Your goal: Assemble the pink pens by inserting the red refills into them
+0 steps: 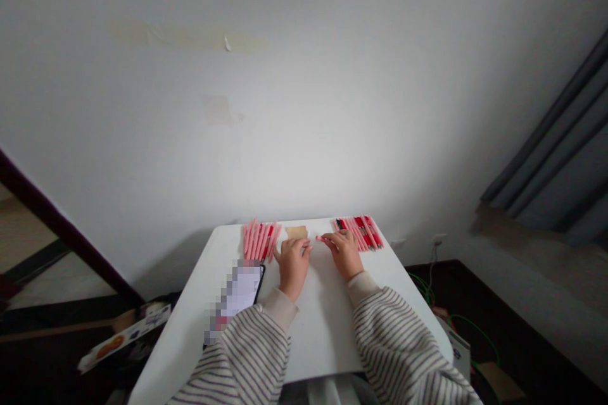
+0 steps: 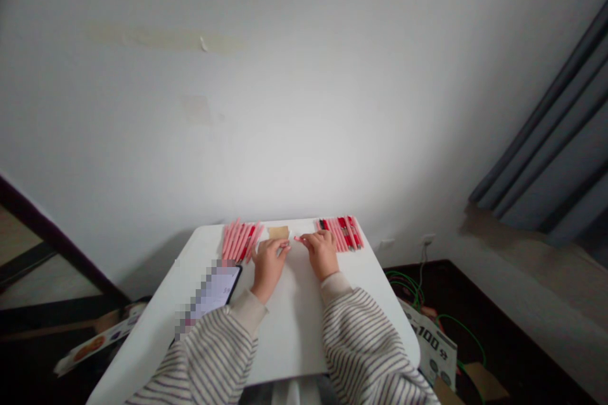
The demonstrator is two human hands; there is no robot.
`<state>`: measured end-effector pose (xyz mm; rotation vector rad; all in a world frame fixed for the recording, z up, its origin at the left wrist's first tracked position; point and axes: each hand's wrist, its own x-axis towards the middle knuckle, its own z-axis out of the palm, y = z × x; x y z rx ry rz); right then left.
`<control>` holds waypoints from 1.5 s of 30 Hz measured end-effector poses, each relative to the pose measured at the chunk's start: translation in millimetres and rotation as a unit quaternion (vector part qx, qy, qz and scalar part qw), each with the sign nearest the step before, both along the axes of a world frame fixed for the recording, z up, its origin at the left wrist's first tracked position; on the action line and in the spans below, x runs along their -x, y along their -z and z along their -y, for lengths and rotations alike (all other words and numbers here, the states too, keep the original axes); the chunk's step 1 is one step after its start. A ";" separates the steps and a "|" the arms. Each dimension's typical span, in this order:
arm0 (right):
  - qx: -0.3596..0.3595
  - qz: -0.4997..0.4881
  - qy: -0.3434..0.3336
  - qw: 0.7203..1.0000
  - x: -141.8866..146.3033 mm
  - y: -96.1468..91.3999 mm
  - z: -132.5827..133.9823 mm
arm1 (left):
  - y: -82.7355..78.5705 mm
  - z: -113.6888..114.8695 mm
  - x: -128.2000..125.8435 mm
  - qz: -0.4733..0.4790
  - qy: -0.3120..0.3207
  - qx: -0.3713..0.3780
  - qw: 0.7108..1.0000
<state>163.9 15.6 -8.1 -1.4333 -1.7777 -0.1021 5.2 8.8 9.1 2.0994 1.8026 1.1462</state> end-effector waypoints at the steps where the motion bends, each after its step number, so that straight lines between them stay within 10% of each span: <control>1: -0.006 -0.005 0.005 1.000 -0.1 0.9 -0.8 | -0.3 0.3 0.3 -0.004 -0.005 0.001 1.000; 45: 0.017 0.121 -0.040 0.992 0.7 0.1 1.2 | 4.0 1.9 3.1 -0.110 -0.087 0.020 0.990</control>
